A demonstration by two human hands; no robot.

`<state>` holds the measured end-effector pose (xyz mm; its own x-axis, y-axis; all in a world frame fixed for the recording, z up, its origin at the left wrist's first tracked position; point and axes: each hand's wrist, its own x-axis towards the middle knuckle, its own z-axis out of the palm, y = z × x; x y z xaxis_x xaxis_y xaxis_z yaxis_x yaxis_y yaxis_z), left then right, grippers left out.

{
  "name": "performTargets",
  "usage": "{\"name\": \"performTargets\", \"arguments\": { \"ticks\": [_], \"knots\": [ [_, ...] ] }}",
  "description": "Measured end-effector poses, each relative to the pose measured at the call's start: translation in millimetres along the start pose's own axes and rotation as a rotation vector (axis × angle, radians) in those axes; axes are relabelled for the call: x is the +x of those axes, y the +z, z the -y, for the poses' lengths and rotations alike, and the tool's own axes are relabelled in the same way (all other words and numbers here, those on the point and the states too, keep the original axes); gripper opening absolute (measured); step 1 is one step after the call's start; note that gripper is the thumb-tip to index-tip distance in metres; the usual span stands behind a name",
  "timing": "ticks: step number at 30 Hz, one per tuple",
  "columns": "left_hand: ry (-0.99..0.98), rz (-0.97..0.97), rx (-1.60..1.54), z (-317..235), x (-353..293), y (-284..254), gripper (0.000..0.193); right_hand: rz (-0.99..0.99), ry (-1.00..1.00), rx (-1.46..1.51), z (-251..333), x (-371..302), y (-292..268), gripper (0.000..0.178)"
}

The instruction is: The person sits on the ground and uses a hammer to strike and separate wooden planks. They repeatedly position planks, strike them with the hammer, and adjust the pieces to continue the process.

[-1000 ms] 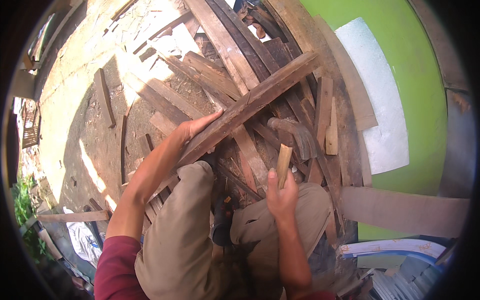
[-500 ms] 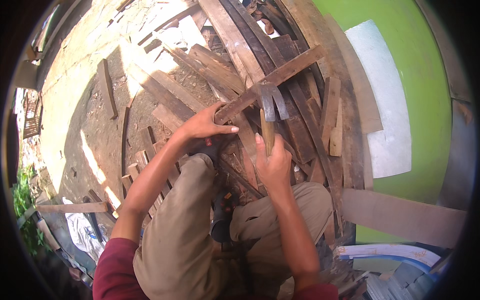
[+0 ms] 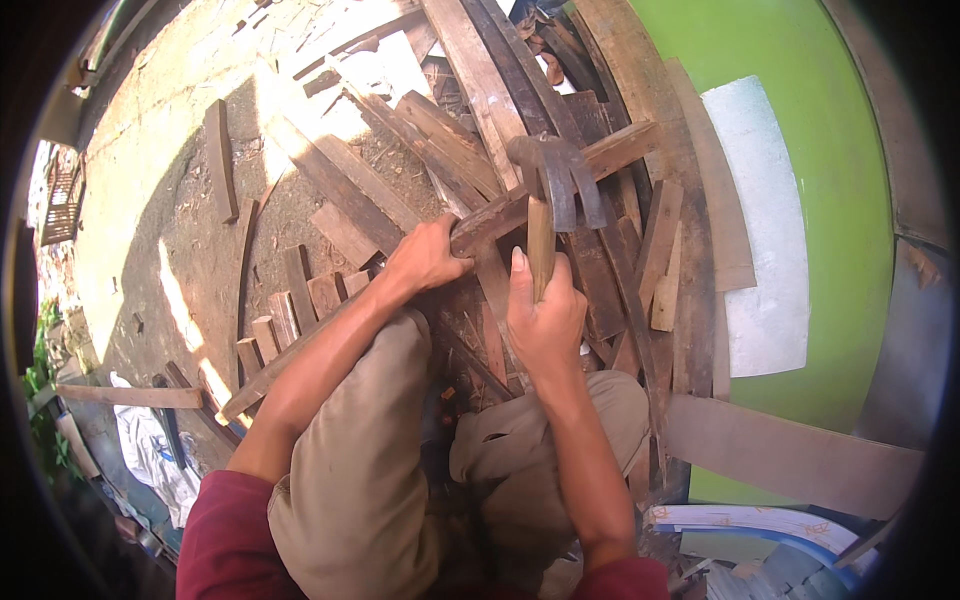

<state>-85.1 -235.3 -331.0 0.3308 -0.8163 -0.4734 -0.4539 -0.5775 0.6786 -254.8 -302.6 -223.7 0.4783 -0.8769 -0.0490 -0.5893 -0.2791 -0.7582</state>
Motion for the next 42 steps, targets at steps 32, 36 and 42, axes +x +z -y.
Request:
{"name": "performTargets", "arguments": {
  "ticks": [32, 36, 42],
  "knots": [
    [-0.025, -0.593, 0.159, 62.7, -0.9, -21.6, 0.063, 0.056, 0.301, 0.224, -54.2, -52.8, 0.9, 0.036],
    [0.016, -0.581, 0.129, 60.5, -6.4, -16.9, 0.063, 0.138, 0.343, 0.196, -47.4, -60.3, 1.8, 0.034],
    [0.032, -0.584, 0.187, 61.9, -10.9, -7.2, 0.068, 0.149, -0.04, -0.058, -37.0, -45.6, 13.3, 0.032]
  ]
}}
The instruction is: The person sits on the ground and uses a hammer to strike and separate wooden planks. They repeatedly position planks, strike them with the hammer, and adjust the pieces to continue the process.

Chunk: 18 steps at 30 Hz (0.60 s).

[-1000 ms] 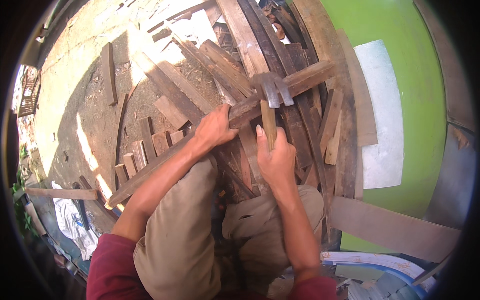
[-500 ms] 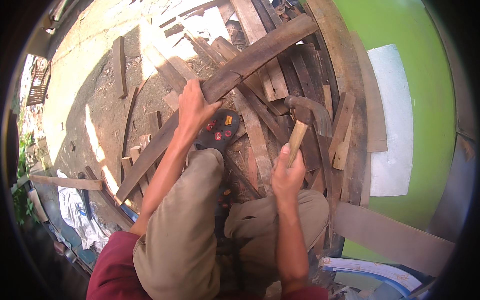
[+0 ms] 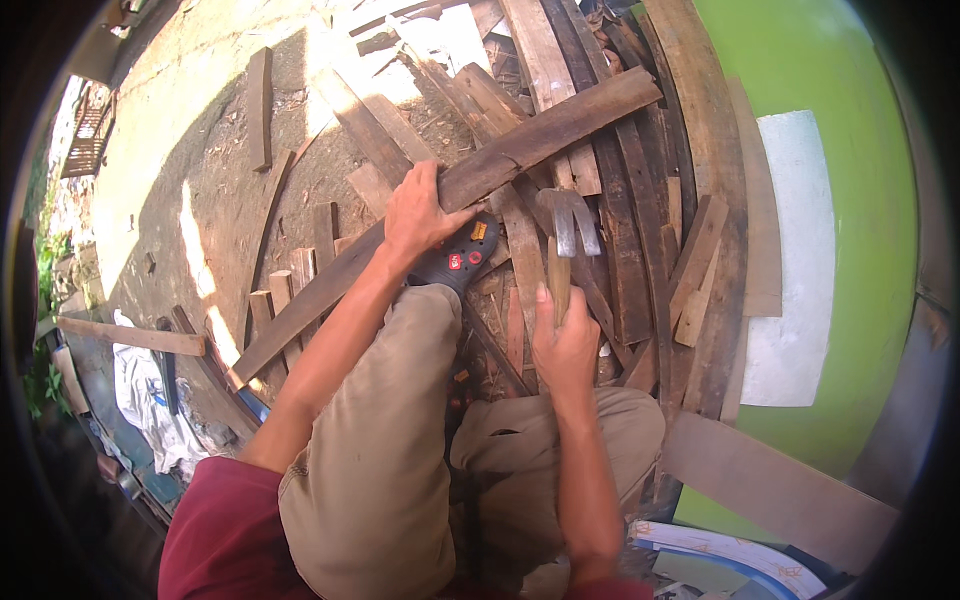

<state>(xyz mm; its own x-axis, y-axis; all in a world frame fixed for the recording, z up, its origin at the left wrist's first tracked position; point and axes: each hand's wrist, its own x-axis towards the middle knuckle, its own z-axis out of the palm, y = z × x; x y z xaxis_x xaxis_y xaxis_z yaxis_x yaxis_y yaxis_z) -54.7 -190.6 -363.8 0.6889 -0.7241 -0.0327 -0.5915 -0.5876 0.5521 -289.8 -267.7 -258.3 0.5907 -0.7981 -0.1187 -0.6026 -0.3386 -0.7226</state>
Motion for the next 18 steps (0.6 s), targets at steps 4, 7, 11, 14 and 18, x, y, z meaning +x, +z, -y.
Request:
{"name": "performTargets", "arguments": {
  "ticks": [4, 7, 11, 14, 18],
  "knots": [
    [-0.087, 0.167, 0.036, -1.6, 3.1, 0.9, 0.07, 0.123, -0.093, -0.068, 28.9, 42.5, -5.0, 0.029],
    [-0.057, 0.112, 0.048, 1.9, -0.5, 3.7, 0.07, 0.241, -0.147, -0.115, 74.7, 71.6, -11.6, 0.03],
    [-0.099, 0.165, 0.036, -2.9, 1.4, -0.9, 0.069, 0.419, -0.16, -0.382, 93.6, 100.4, -19.3, 0.037],
    [-0.08, 0.161, 0.059, 0.9, 0.8, 1.6, 0.069, 0.582, -0.093, -0.655, 92.1, 117.5, -25.3, 0.045],
    [-0.094, 0.173, 0.026, 5.7, -2.3, 6.4, 0.069, 0.522, -0.16, -0.555, 111.7, 102.6, -32.5, 0.043]
  ]
}}
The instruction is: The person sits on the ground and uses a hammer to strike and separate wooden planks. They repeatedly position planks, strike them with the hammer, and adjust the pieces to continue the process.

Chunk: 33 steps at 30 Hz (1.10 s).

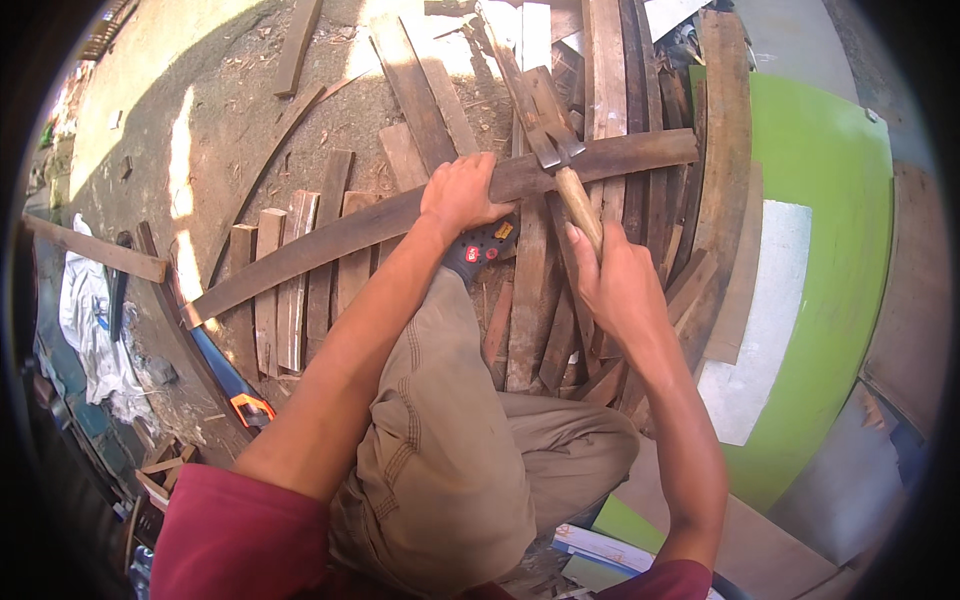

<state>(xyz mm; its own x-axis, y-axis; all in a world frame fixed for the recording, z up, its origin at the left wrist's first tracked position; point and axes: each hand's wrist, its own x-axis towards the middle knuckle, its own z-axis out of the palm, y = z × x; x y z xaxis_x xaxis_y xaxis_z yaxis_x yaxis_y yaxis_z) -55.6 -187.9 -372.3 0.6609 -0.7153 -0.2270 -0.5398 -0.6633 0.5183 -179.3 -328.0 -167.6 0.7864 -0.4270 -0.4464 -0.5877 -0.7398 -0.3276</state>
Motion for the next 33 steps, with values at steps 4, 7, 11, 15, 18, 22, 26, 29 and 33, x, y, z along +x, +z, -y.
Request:
{"name": "performTargets", "arguments": {
  "ticks": [4, 7, 11, 15, 18, 22, 26, 29, 33],
  "knots": [
    [0.009, -0.057, -0.008, 2.0, 2.2, 1.4, 0.069, -0.078, -0.03, 0.143, 8.6, 9.3, -7.6, 0.042],
    [-0.001, -0.024, -0.019, 0.2, 5.1, 1.4, 0.07, -0.034, -0.009, 0.013, -15.4, 16.1, -8.1, 0.043],
    [-0.037, 0.058, -0.033, -2.4, 1.8, -7.5, 0.071, -0.037, 0.009, -0.043, -11.5, 16.0, -23.9, 0.045],
    [-0.005, 0.0, -0.006, 1.6, 1.1, -3.6, 0.067, -0.129, -0.026, 0.088, 0.2, 14.4, -22.3, 0.045],
    [0.015, -0.006, 0.002, -4.8, 4.1, -2.6, 0.068, 0.052, 0.109, -0.118, -33.1, 17.3, -0.8, 0.048],
    [-0.011, 0.011, 0.027, -3.7, 7.4, -11.9, 0.068, -0.07, 0.109, 0.007, -31.6, 6.7, -13.7, 0.05],
    [-0.022, 0.005, 0.013, -0.3, 2.4, -5.6, 0.068, -0.211, 0.021, 0.189, -6.5, 11.2, -27.3, 0.047],
    [0.007, -0.039, -0.012, -1.6, 3.5, -0.6, 0.07, -0.203, 0.005, 0.266, -45.3, 17.5, 17.6, 0.047],
    [-0.006, -0.001, -0.005, -3.3, 4.5, -7.6, 0.074, -0.136, 0.216, 0.503, -80.4, 6.6, 67.8, 0.049]
  ]
}}
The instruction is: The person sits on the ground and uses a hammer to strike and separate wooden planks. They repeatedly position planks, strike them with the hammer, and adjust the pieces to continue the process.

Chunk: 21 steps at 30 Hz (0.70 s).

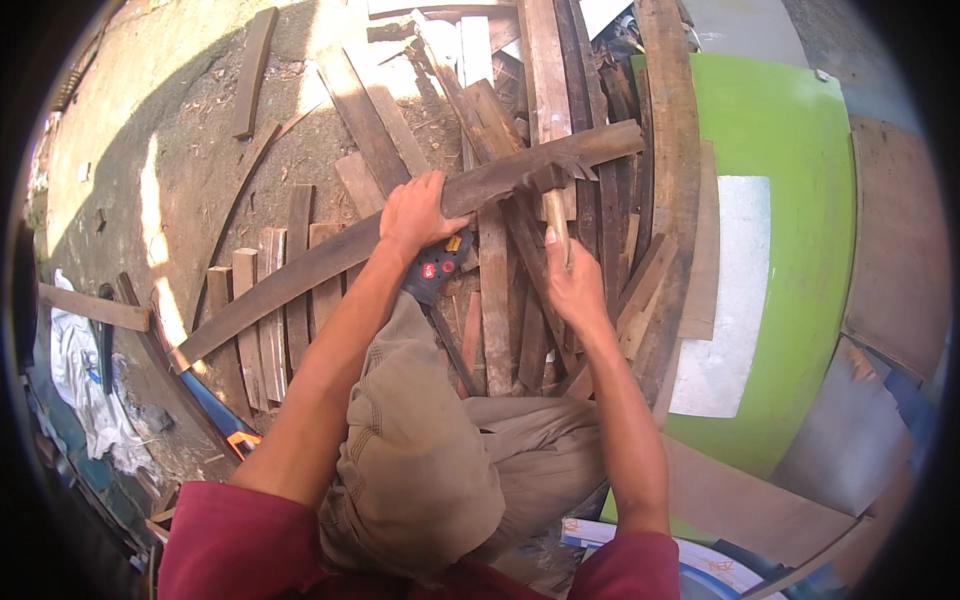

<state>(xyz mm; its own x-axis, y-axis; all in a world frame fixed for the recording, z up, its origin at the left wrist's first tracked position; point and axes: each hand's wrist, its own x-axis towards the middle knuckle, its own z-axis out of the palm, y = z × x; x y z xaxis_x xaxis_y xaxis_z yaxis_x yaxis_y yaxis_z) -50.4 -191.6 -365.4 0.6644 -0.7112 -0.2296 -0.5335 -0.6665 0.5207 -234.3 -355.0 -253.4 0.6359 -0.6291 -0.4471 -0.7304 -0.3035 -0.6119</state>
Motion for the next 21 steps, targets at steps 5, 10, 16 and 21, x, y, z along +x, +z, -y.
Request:
{"name": "performTargets", "arguments": {
  "ticks": [5, 10, 16, 21],
  "knots": [
    [0.013, -0.064, 0.015, 1.7, -3.7, 6.5, 0.077, -0.176, 0.103, 0.63, 24.9, -17.6, 29.2, 0.044],
    [0.016, -0.021, -0.011, -2.8, -0.6, -0.8, 0.075, -0.23, -0.036, 0.021, -14.5, -44.4, 62.2, 0.046],
    [0.079, -0.114, -0.033, -2.4, -1.8, 1.8, 0.075, -0.243, -0.021, 0.044, -22.3, -80.2, 75.1, 0.045],
    [0.151, -0.241, -0.064, 3.3, -1.4, 12.8, 0.079, -0.143, 0.065, 0.076, -25.1, -91.5, 66.3, 0.036]
  ]
}}
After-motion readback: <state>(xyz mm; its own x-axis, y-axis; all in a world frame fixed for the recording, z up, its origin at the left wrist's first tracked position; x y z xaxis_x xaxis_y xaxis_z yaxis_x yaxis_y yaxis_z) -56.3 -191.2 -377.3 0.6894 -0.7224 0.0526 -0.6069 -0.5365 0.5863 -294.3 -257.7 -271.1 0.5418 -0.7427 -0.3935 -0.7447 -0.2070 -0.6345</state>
